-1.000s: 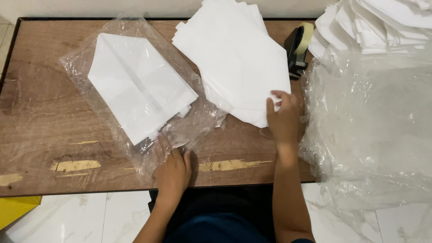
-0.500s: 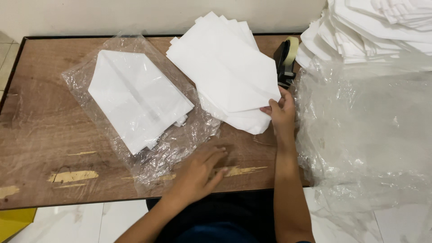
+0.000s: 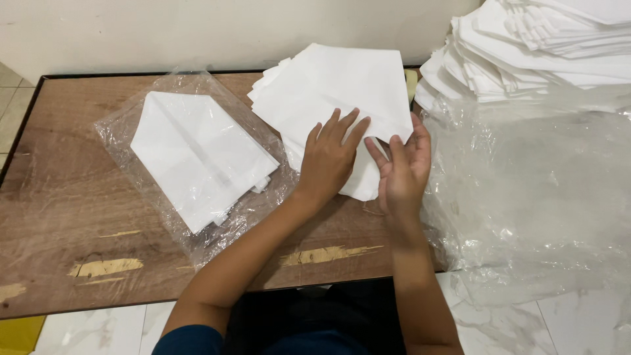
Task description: The person repeatedly takes stacks of white paper from a pile on a wooden table and places them into clear plastic bags. They fold the paper to fit and seal the bags by hand, stacking the finished packages on the table.
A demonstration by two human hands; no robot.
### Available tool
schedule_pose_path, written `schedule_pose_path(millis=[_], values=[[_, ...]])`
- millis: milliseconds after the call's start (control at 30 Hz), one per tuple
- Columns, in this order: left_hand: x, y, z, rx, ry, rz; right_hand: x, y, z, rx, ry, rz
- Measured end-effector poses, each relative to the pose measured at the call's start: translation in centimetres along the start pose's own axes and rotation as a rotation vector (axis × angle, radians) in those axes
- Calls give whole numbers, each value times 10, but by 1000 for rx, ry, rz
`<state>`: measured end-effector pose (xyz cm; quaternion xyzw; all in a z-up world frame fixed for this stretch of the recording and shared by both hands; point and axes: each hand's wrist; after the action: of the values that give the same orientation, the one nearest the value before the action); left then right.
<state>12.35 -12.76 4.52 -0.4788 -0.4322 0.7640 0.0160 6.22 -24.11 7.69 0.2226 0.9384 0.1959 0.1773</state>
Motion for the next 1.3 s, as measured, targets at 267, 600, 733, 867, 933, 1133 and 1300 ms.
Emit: schedule_pose_path(millis=[267, 600, 733, 867, 933, 1133, 1300], values=[[6, -7, -24, 337, -83, 52, -15, -37, 27, -551, 594, 4], [88, -19, -61, 418, 311, -204, -43, -91, 100, -776, 647, -74], [106, -35, -72, 361, 295, -266, -59, -117, 114, -753, 601, -52], [117, -44, -85, 192, 292, -248, -70, -139, 129, -716, 525, -37], [120, -49, -92, 146, 281, -239, -76, -151, 134, -708, 495, -38], [117, -58, -101, -126, 233, -187, -68, -140, 107, -634, 471, 18], [99, -74, -87, -51, 130, -71, -73, -154, 110, -320, 234, -44]])
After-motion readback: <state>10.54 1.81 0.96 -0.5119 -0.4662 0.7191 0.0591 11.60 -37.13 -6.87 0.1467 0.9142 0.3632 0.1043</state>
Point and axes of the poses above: each hand's wrist, its own x-axis away from the middle knuckle, its own y-axis out of the palm, z = x × y, and after that the axes turned 3 degrees about y, right-handed
